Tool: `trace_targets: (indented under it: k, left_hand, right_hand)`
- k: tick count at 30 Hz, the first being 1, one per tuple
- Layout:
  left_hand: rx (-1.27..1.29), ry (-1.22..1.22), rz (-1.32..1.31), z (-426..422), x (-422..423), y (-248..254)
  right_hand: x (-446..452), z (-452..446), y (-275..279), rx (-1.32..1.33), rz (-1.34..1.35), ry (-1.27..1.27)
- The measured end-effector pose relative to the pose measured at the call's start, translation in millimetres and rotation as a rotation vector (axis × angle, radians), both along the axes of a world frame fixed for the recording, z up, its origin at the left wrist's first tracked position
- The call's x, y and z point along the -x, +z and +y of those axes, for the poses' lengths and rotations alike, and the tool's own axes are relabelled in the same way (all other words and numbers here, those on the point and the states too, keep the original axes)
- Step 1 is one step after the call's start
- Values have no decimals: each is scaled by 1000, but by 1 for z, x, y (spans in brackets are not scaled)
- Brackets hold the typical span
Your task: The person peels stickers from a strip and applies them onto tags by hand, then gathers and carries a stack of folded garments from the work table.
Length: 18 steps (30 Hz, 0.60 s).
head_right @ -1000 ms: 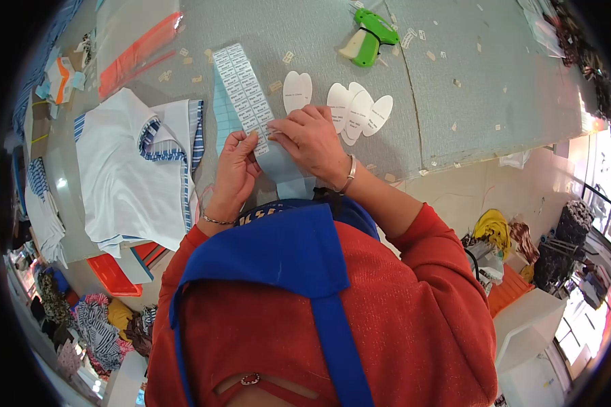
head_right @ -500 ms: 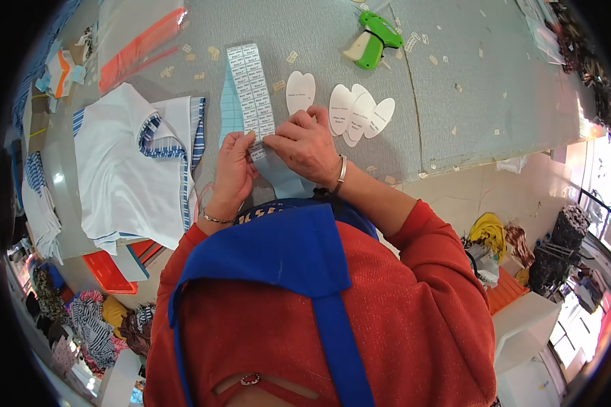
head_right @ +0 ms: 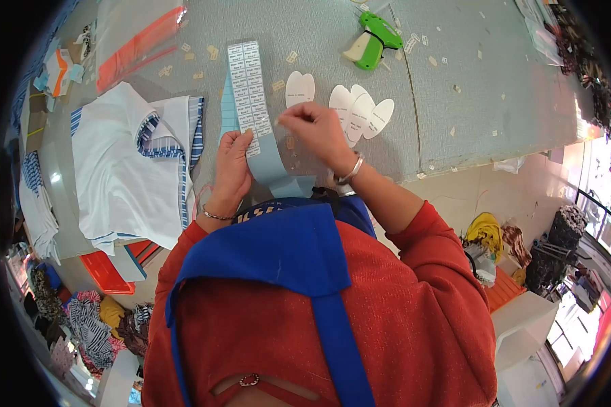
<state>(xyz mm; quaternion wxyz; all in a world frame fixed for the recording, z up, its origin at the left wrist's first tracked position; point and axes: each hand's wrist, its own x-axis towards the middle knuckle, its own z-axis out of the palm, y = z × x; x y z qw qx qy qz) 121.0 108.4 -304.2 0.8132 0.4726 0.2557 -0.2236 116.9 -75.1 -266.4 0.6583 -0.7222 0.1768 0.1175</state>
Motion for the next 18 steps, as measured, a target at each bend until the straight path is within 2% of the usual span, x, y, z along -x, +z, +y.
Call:
trace_targets:
  k: [1,6,18]
  left_hand:
    - [-2,-7,31,0,0,2]
    - [-3,-31,91,2,0,5]
    - [1,-21,94,3,1,1]
  right_hand:
    - [-7,-7,1,-79,128,-62]
    - [-23,-27,-22,17,58,-3]
    - [-23,-20,-26,622,-84,160]
